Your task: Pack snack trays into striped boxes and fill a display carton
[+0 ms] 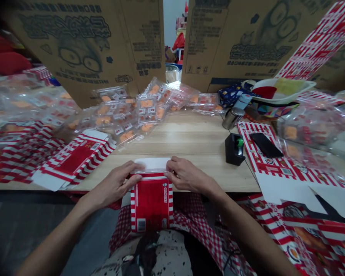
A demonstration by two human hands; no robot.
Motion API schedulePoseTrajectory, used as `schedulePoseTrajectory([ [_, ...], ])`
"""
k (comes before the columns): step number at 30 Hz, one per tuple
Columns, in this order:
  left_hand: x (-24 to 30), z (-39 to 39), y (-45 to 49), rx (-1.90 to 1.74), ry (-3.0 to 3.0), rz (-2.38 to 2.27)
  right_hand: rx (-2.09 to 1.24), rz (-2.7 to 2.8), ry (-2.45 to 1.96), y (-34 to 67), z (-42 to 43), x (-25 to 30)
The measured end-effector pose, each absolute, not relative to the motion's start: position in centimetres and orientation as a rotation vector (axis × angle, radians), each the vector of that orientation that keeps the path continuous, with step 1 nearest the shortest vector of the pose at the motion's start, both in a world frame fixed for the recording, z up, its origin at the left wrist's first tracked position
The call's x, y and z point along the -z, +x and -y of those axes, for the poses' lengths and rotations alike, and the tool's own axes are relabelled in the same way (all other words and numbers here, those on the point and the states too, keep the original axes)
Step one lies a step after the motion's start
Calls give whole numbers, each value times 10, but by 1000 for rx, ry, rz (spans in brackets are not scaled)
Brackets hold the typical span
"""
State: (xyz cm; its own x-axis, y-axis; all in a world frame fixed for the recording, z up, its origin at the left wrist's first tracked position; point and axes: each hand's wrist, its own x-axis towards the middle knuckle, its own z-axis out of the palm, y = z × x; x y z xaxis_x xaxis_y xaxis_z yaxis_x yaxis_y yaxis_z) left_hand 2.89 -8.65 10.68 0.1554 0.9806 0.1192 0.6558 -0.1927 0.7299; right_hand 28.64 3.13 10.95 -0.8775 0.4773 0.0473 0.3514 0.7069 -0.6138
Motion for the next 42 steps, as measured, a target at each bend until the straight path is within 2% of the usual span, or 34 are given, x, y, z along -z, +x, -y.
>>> schedulePoseTrajectory([
  [4,-90,100,31,-981,1889,-1605,-1115,2447,-694,293,-25,-96],
  [11,-88,95,24,-795,1902,-1566,-1187,1952,-819,273,15,-65],
  [17,-57,105,54,-1495,1315,-1553,-1172,1368,-996,245,51,-42],
  [20,-47,110,66,-1597,1201,-1653,-1114,1462,-1043,245,56,-40],
  [26,-55,106,57,-1466,1308,-1604,-1036,1801,-917,264,34,-54],
  [31,-68,93,56,-1560,998,-1405,-1471,1665,-879,265,13,-65],
  [34,-72,89,57,-1464,755,-1209,-1714,1532,-841,262,5,-64],
  [37,-69,91,51,-1308,714,-1137,-1756,1542,-846,262,0,-61],
  [42,-58,93,38,-1268,770,-1118,-1698,1750,-749,267,-7,-64],
])
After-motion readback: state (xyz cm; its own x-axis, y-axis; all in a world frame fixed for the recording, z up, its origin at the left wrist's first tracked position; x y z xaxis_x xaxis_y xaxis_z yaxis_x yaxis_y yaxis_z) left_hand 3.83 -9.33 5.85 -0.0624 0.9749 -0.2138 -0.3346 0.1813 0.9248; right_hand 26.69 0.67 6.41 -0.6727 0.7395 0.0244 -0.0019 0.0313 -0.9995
